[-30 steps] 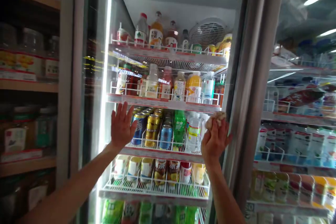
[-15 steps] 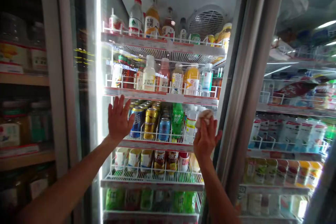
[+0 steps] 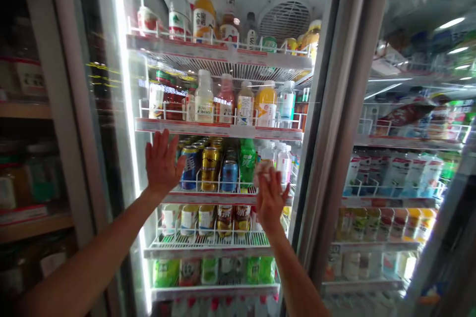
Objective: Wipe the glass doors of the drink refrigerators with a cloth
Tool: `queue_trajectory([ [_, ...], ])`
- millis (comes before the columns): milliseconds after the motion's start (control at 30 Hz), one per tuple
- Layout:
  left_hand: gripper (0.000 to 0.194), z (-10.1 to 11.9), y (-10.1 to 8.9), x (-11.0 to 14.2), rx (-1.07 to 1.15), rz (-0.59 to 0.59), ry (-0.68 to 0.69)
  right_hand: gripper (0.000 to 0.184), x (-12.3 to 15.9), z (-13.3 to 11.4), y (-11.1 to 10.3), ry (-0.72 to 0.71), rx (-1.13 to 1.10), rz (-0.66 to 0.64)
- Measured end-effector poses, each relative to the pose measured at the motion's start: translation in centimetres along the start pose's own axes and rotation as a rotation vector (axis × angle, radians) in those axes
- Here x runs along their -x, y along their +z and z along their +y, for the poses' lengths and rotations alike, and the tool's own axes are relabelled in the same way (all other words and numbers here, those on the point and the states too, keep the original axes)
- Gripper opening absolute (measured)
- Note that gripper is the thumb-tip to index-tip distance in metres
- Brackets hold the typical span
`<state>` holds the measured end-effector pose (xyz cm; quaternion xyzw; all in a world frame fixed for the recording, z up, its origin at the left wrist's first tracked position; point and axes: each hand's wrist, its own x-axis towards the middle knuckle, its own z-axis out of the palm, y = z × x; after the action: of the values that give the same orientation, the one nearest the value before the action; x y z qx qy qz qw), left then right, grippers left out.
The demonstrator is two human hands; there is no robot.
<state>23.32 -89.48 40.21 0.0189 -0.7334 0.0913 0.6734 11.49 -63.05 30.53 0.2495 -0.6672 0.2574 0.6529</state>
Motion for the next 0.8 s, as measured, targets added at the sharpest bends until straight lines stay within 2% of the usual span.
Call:
queue_trajectory([
  [67, 0.062, 0.0, 0.0, 0.0, 0.000, 0.010, 0.001, 0.049, -0.6, 2.8, -0.2, 0.169, 0.064, 0.088],
  [133, 0.062, 0.1, 0.0, 0.0, 0.001, 0.016, 0.003, 0.050, -1.0, 2.7, 0.0, 0.241, 0.056, 0.102],
  [200, 0.062, 0.1, 0.0, 0.0, 0.004, 0.013, 0.002, 0.051, -0.9, -0.3, 0.6, 0.177, 0.002, 0.052],
  [300, 0.061, 0.0, -0.1, 0.2, 0.017, -0.008, 0.000, 0.049, -0.1, -5.9, 1.5, -0.035, -0.082, -0.103],
  [367, 0.060, -0.1, 0.0, 0.2, 0.034, -0.005, -0.004, 0.047, 0.6, -7.3, 1.6, -0.156, -0.111, -0.177],
  [400, 0.060, -0.2, 0.0, 0.1, 0.041, 0.000, -0.004, 0.046, 1.0, -6.8, 1.4, -0.190, -0.112, -0.183],
  [467, 0.061, -0.3, 0.2, -0.1, 0.048, 0.009, -0.008, 0.045, 1.6, -3.8, 0.6, -0.177, -0.068, -0.128],
  [567, 0.061, 0.1, 0.4, 0.2, 0.055, 0.013, -0.028, 0.045, 2.1, 1.8, -0.7, 0.036, 0.065, -0.006],
  [633, 0.061, 0.9, 0.5, 1.1, 0.061, 0.023, -0.051, 0.046, 2.3, 2.9, -1.0, 0.180, 0.098, 0.036],
  [700, 0.062, 1.9, 0.6, 2.8, 0.062, 0.016, -0.038, 0.048, 2.7, 0.7, -0.6, 0.191, 0.046, 0.032],
  [800, 0.065, 2.7, 0.7, 5.6, 0.037, -0.010, 0.043, 0.050, 3.5, -5.8, 0.9, -0.051, -0.107, -0.119],
])
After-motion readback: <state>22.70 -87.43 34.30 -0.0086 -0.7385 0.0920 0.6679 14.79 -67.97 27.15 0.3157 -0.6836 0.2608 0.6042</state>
